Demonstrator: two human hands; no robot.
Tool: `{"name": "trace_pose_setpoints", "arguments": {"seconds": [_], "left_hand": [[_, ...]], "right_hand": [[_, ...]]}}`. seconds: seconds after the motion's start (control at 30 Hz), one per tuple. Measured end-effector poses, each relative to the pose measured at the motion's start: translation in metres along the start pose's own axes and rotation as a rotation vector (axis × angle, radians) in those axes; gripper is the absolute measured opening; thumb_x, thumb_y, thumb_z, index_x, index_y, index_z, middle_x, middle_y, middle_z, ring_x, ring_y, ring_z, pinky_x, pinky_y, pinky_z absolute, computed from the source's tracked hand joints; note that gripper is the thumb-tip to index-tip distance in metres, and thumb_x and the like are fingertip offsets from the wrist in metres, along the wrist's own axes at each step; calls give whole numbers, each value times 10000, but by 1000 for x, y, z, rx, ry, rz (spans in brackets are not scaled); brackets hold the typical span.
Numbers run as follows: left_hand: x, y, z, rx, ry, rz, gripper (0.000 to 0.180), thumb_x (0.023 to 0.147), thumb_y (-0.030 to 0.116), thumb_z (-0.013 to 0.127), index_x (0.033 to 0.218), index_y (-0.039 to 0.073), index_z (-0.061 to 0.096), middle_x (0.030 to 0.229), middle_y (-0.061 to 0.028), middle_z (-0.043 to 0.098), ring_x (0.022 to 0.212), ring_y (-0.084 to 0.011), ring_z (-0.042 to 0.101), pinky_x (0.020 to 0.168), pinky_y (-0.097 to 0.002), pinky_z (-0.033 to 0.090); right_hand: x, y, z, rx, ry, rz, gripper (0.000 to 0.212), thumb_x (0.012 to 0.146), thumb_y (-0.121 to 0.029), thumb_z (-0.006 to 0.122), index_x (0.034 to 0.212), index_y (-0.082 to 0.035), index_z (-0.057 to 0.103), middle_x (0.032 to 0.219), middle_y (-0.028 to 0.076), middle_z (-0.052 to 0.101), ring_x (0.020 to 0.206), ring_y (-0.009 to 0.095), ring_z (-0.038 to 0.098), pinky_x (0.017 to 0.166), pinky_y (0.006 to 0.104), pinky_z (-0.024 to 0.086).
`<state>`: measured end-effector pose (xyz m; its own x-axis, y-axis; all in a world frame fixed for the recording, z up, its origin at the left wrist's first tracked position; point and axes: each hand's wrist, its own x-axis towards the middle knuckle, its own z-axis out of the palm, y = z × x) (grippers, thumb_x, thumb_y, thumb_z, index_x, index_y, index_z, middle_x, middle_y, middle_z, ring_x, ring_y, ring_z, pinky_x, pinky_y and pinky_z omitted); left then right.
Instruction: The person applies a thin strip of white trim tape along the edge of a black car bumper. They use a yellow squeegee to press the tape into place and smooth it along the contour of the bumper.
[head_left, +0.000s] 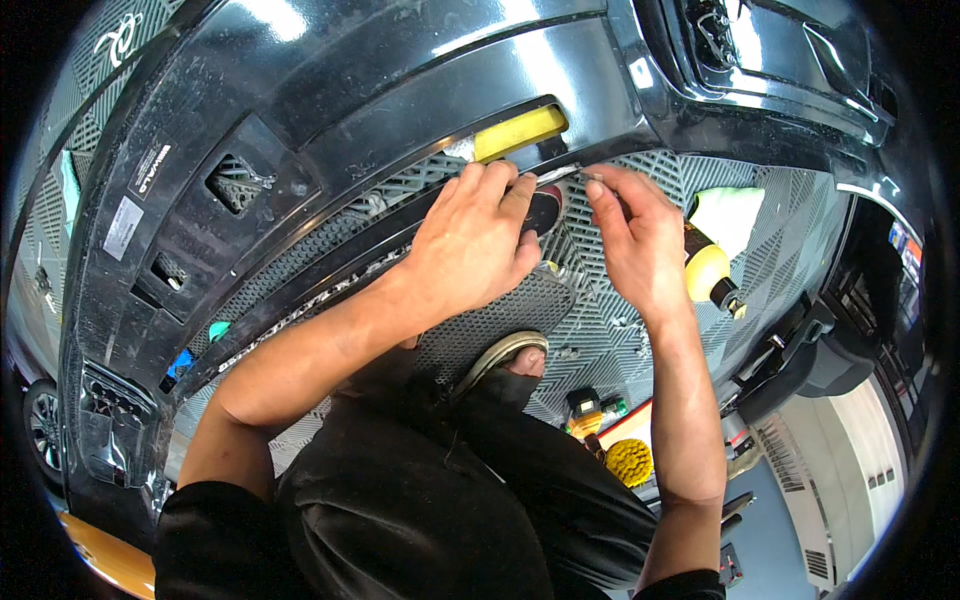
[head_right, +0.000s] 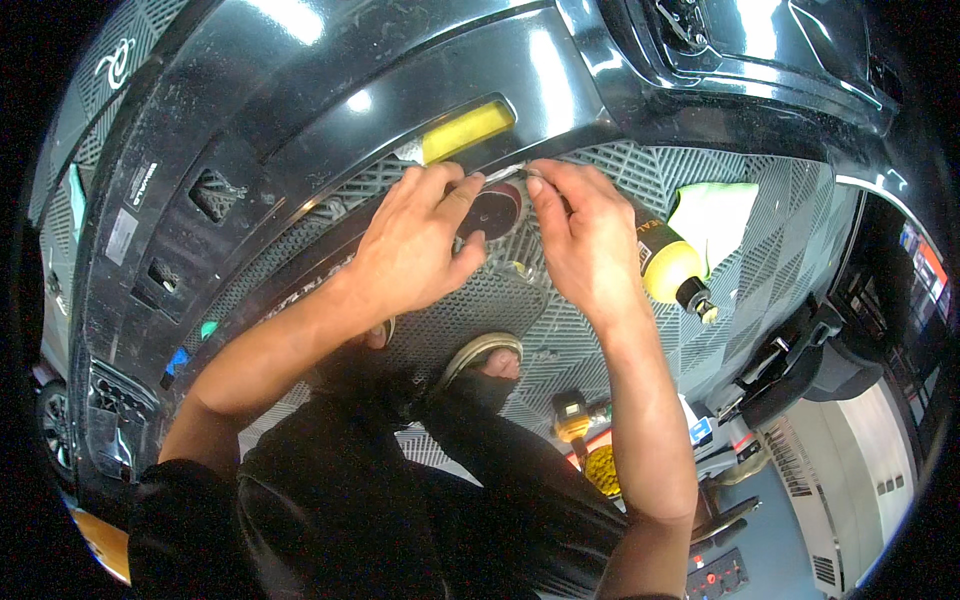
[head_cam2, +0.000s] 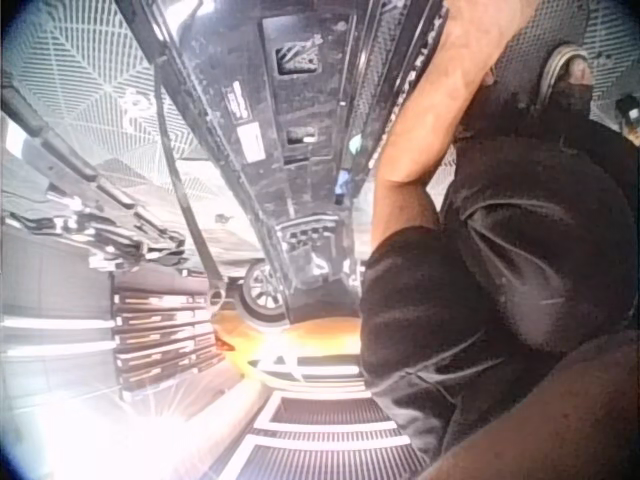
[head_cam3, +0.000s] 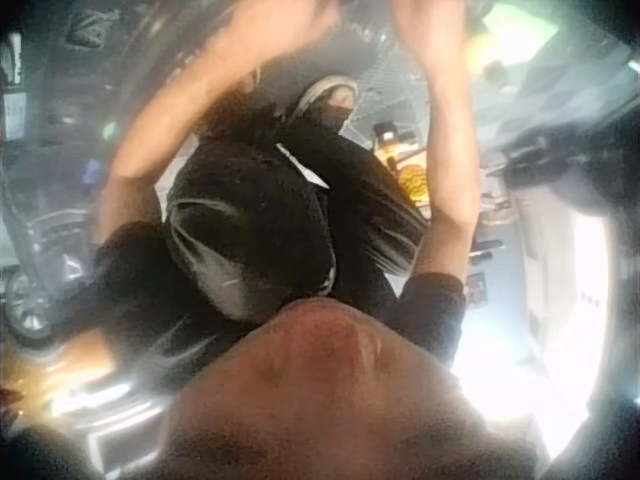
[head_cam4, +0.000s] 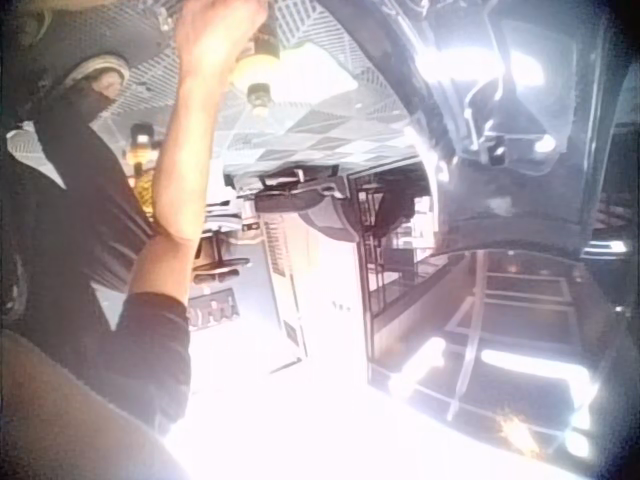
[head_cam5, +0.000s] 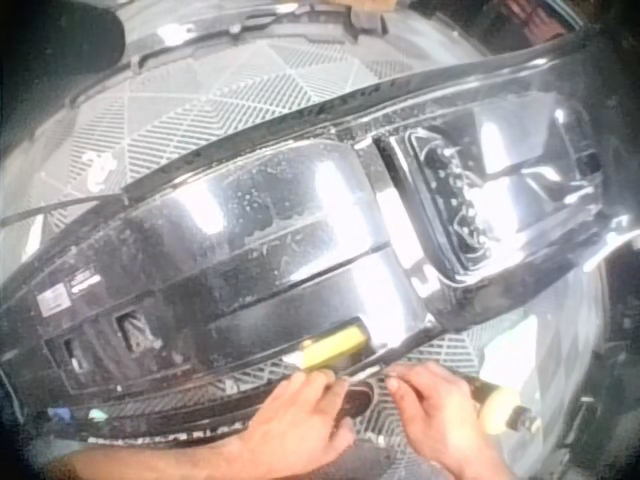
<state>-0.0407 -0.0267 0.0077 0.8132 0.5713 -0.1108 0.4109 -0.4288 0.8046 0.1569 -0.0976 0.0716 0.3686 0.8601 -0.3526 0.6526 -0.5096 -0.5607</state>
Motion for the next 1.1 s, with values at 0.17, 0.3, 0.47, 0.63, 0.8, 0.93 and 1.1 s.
{"name": "trace_pose_setpoints", "arguments": {"seconds": [0.17,0.3,0.47,0.63,0.8,0.93,1.1], "left_hand": [[-9,-7,-3,-9,33,0,530,873,143,784,1337,-89,672,1314,-203,623,1187,-370,613,1063,-454,524],[-22,-18,-12,-76,61,-3,505,864,98,788,1331,-64,682,1309,-187,642,1165,-375,634,1040,-454,540],[-39,-23,-20,-78,57,-3,479,859,80,794,1313,-39,699,1313,-173,650,1153,-376,644,1021,-460,549],[-38,-22,-21,-93,64,-12,437,861,93,783,1271,-41,712,1289,-169,650,1153,-353,639,1035,-449,538],[-38,-24,-18,-123,85,-11,416,855,84,787,1246,-38,718,1270,-162,657,1146,-349,640,1028,-448,542],[-39,-25,-16,-146,90,-15,433,844,56,804,1255,-43,708,1291,-161,656,1158,-361,636,1026,-455,546],[-38,-24,-17,-144,90,-29,423,844,50,803,1248,-38,713,1286,-157,660,1164,-357,639,1018,-452,550]], "right_hand": [[6,-1,3,-89,-15,-136,206,1028,-53,691,1215,-28,774,1057,162,723,915,315,728,812,399,582],[10,2,5,-180,-37,-239,250,990,0,701,1225,-45,773,1083,161,701,948,338,732,817,426,596],[16,3,6,-256,-67,-316,318,960,37,714,1257,-63,765,1143,135,675,951,324,735,818,426,607],[18,2,11,-282,-126,-343,406,887,61,726,1264,-83,767,1180,109,662,1005,321,719,856,434,608],[18,11,18,-338,-152,-470,468,817,39,710,1259,-99,772,1189,89,679,1077,306,687,918,429,593],[19,9,23,-390,-184,-517,474,797,1,726,1257,-102,774,1173,68,678,1071,290,667,945,433,574],[20,12,24,-405,-193,-565,467,801,-15,732,1259,-96,770,1172,60,674,1091,286,656,956,433,568]]}}
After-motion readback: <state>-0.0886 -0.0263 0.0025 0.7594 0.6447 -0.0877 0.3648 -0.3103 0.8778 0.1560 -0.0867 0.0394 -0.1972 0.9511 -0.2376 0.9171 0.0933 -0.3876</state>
